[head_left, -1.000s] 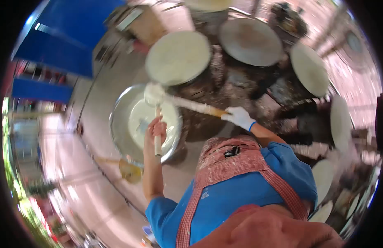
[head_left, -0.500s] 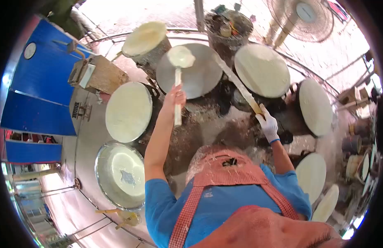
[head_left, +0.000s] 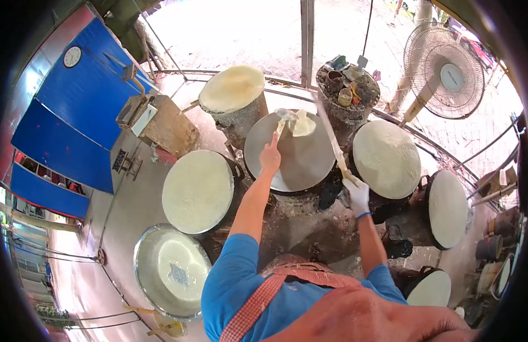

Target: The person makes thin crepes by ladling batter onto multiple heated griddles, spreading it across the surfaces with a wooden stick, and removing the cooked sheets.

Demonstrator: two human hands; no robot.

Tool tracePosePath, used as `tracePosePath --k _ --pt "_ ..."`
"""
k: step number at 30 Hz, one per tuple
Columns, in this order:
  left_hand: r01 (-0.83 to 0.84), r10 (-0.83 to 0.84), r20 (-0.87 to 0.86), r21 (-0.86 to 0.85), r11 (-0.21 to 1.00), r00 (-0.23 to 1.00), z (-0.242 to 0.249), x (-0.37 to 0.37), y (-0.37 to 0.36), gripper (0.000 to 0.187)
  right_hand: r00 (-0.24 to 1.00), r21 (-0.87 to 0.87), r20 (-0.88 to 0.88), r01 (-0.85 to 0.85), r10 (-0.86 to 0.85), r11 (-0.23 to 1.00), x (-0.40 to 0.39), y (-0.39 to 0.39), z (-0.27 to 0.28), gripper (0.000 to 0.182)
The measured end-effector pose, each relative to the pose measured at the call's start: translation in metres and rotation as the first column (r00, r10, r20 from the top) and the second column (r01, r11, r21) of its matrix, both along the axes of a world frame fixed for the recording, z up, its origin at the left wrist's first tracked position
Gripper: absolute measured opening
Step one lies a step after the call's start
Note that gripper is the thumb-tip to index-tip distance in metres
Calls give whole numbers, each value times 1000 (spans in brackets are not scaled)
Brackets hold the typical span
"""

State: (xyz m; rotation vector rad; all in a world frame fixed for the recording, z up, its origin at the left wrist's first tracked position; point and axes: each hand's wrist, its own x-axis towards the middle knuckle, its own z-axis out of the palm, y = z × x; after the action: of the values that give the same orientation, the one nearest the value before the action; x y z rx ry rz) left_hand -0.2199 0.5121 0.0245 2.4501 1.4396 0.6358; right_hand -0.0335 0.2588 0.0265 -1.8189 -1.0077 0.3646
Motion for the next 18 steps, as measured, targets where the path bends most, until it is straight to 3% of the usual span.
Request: tracePosePath --k 2,3,4,6,7,8,9,10,11,12,13,14,15,16,18 --pt "81 -80 25 -22 996 996 -1 2 3 59 945 139 -318 132 -82 981 -28 23 -6 32" --pt "88 -88 17 -45 995 996 11 5 0 59 996 -140 -85 5 -17 990 -27 32 -9 29" --pt "59 -47 96 -121 991 994 33 9 3 60 944 -163 326 118 -59 980 -19 35 -32 26" --pt "38 -11 146 -185 982 989 49 3 24 61 953 -503 300 187 -32 844 -21 37 19 25" --pt "113 -102 415 0 994 904 51 -6 35 62 962 -390 255 195 -98 900 -14 37 5 26" --pt "138 -230 634 192 972 738 52 -15 42 63 965 -273 205 215 -162 938 -4 33 -20 27" --pt "230 -179 720 27 973 670 61 -31 38 63 968 -36 -169 180 -183 983 1 48 -76 30" --pt "279 -171 747 -20 960 643 54 -48 32 62 781 -212 -575 144 -243 966 -39 55 -5 35" --pt "327 -158 772 -67 943 616 48 -65 26 62 701 -179 -682 115 -207 977 -51 75 -12 36" --pt "371 -140 795 -113 922 590 42 -83 20 62 995 152 -85 67 -54 986 -53 97 -39 36" --pt "334 67 671 -449 829 738 48 -104 -4 62 963 -60 270 24 -7 998 -43 109 -42 35" --pt "279 169 578 -603 748 798 40 -128 -29 63 924 -262 368 -9 109 965 -27 111 -44 36" --pt "209 249 461 -736 644 852 34 -153 -53 64 959 -290 282 92 -7 953 -35 90 20 34" --pt "202 267 477 -724 659 838 16 -173 -70 65 947 -313 320 98 8 945 -20 75 25 33" --pt "216 303 516 -722 657 801 -10 -206 -95 65 996 -72 -53 74 -78 995 10 53 -41 30"
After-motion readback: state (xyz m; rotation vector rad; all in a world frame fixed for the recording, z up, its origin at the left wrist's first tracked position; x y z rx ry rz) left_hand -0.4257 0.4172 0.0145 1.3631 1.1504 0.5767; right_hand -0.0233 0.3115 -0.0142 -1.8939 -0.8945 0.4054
